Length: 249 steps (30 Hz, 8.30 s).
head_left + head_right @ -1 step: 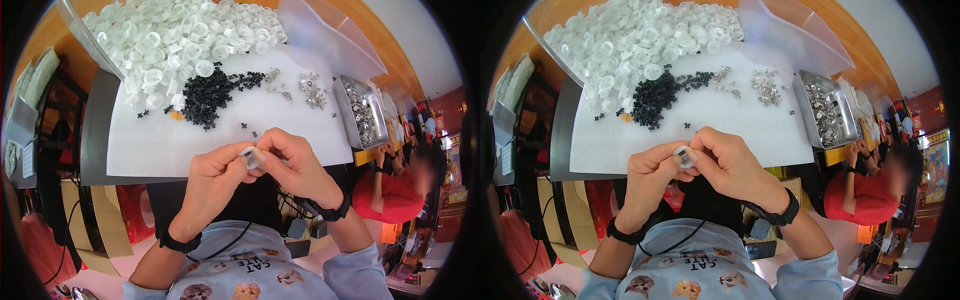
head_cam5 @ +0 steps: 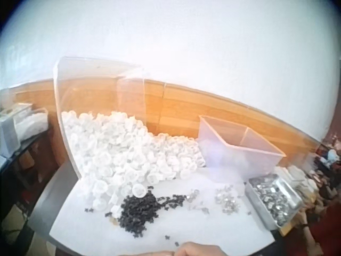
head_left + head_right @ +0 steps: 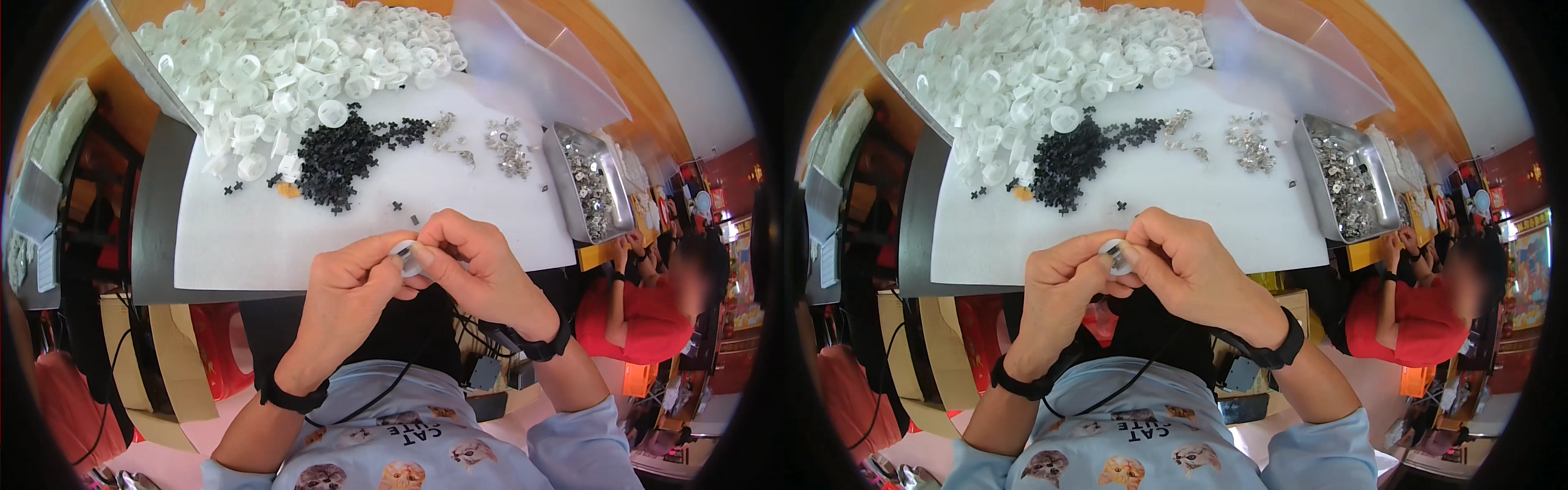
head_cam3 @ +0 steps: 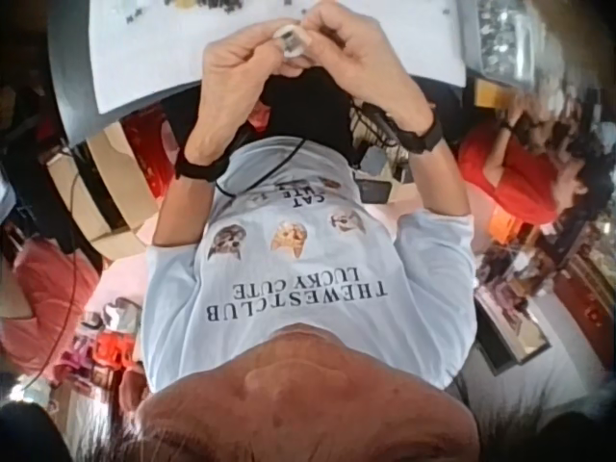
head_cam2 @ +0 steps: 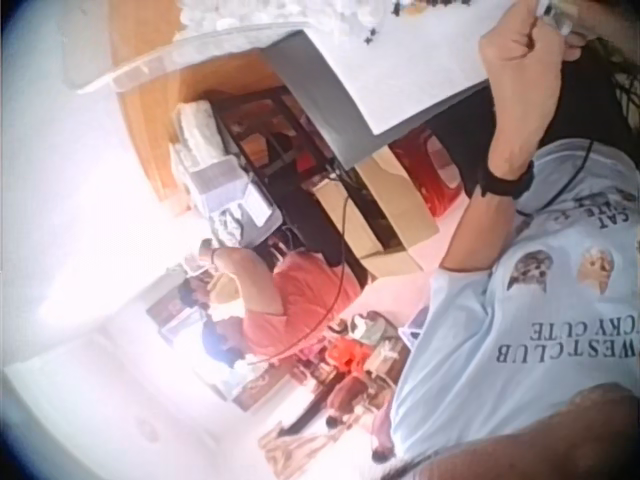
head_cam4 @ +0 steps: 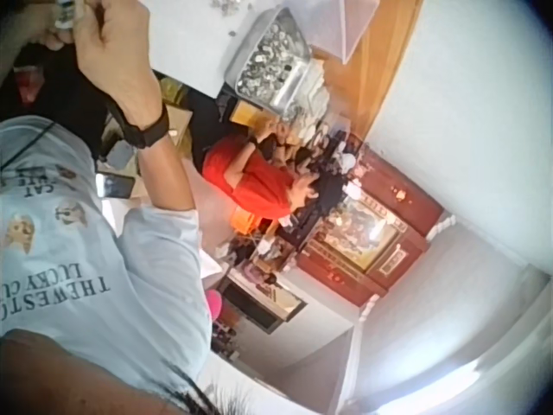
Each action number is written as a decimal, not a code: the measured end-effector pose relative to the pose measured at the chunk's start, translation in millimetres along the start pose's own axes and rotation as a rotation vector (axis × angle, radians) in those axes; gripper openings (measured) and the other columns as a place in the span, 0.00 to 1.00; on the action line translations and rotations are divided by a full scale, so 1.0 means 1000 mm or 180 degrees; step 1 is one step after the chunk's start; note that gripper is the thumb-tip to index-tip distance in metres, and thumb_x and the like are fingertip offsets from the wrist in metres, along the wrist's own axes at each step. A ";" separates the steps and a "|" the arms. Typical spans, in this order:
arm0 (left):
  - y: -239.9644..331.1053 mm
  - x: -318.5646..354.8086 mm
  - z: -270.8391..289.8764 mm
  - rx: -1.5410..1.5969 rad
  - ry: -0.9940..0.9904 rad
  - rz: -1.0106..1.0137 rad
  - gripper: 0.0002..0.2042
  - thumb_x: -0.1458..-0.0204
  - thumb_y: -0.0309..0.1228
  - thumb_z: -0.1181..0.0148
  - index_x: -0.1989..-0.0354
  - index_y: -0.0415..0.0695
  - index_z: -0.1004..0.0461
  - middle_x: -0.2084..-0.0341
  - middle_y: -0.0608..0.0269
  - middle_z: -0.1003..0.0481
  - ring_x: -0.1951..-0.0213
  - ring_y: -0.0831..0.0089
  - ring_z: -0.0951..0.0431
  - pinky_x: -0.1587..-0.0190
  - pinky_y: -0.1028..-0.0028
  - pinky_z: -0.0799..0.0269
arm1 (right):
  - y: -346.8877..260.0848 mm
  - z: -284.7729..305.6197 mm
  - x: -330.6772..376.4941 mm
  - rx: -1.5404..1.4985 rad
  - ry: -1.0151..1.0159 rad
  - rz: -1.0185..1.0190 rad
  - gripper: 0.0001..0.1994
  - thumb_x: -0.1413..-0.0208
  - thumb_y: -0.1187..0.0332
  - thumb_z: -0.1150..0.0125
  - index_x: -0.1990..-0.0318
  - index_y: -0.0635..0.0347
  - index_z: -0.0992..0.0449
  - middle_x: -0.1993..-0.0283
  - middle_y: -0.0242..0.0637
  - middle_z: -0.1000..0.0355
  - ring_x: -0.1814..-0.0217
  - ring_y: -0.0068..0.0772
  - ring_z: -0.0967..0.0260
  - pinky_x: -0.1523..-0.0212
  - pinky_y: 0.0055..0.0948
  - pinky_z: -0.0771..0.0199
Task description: Assembling small plastic and metal components into a white plastic housing.
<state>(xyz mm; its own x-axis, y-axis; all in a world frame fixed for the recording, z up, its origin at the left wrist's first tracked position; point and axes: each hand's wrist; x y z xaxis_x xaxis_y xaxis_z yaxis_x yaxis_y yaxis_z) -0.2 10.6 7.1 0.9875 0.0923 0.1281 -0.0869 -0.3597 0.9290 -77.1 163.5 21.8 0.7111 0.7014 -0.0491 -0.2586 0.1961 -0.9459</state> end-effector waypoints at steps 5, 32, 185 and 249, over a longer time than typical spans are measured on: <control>0.001 0.004 0.005 0.0052 -0.0126 -0.0009 0.11 0.42 0.25 0.51 0.56 0.33 0.26 0.69 0.59 0.23 0.68 0.76 0.22 0.66 0.79 0.24 | -0.008 -0.003 0.000 0.0059 -0.0086 0.0062 0.07 0.42 0.72 0.47 0.71 0.62 0.34 0.81 0.31 0.37 0.79 0.17 0.45 0.79 0.20 0.43; -0.014 0.001 0.012 0.0419 -0.0342 -0.0190 0.16 0.39 0.32 0.52 0.48 0.33 0.33 0.60 0.53 0.26 0.59 0.69 0.23 0.55 0.73 0.26 | -0.012 0.090 -0.145 0.3372 0.0334 0.0453 0.14 0.44 0.69 0.51 0.52 0.65 0.31 0.65 0.41 0.28 0.63 0.37 0.29 0.67 0.31 0.27; -0.018 0.002 0.007 0.0842 0.0243 -0.0617 0.11 0.39 0.32 0.51 0.56 0.36 0.31 0.71 0.65 0.27 0.69 0.83 0.29 0.63 0.80 0.31 | -0.007 -0.030 -0.005 -0.0041 0.0417 0.0003 0.03 0.48 0.77 0.46 0.70 0.64 0.34 0.74 0.41 0.35 0.75 0.41 0.34 0.76 0.34 0.36; -0.019 0.001 0.012 0.0748 0.0126 -0.0574 0.13 0.38 0.34 0.55 0.55 0.35 0.34 0.63 0.53 0.27 0.70 0.80 0.29 0.67 0.80 0.31 | -0.014 0.056 -0.082 0.2771 -0.0383 0.0177 0.08 0.51 0.76 0.53 0.64 0.65 0.29 0.65 0.49 0.30 0.60 0.53 0.33 0.59 0.43 0.33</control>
<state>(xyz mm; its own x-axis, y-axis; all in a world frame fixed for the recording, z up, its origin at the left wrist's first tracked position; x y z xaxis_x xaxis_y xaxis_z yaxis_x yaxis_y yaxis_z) 4.4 6.4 -14.2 0.9779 0.2087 -0.0138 0.1268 -0.5389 0.8328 -168.6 141.1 57.0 0.6216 0.7833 -0.0072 -0.7323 0.5778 -0.3604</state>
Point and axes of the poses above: each hand's wrist, its own x-axis away from the middle knuckle, its own z-axis out of the back of the hand, y = z × x
